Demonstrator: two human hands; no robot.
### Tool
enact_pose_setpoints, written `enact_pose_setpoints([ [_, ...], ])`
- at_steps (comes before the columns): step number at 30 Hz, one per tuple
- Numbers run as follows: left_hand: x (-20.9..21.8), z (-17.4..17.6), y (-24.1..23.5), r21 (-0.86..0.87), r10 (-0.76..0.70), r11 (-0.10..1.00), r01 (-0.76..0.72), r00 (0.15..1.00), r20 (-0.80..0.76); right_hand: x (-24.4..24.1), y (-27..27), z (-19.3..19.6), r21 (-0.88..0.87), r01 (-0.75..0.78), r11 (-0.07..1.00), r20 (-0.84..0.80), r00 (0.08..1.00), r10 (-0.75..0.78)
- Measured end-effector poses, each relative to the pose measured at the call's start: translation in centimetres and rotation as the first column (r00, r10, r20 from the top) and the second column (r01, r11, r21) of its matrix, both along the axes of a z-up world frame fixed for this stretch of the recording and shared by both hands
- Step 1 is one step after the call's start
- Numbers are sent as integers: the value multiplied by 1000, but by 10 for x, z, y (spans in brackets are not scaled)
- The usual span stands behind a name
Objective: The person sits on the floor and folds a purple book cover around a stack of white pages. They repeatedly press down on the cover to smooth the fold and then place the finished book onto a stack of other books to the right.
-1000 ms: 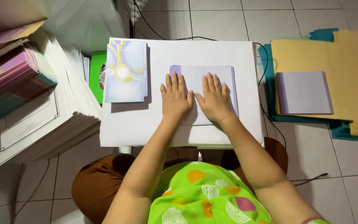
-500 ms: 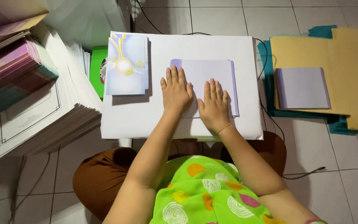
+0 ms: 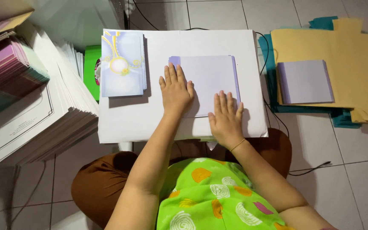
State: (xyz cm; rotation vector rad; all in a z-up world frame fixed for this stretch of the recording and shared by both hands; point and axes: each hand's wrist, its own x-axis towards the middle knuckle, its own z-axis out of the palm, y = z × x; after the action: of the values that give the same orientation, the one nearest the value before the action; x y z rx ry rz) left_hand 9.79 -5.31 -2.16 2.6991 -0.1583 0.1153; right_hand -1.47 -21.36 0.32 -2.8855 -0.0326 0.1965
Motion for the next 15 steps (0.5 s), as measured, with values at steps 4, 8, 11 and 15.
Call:
enact_pose_setpoints([
  [4, 2, -3, 1, -1, 3, 1000, -3, 1000, -5, 55, 16, -9, 29, -122, 992, -8, 992, 122],
  [8, 4, -2, 1, 5, -4, 1000, 5, 1000, -30, 152, 7, -29, -11, -58, 998, 20, 998, 58],
  [11, 4, -2, 1, -4, 1, 1000, -1, 1000, -28, 186, 9, -32, -55, -11, 998, 35, 999, 13],
  [15, 3, 0, 0, 5, 16, 1000, -16, 1000, 6, 162, 15, -22, -31, -4, 1000, 72, 997, 6],
])
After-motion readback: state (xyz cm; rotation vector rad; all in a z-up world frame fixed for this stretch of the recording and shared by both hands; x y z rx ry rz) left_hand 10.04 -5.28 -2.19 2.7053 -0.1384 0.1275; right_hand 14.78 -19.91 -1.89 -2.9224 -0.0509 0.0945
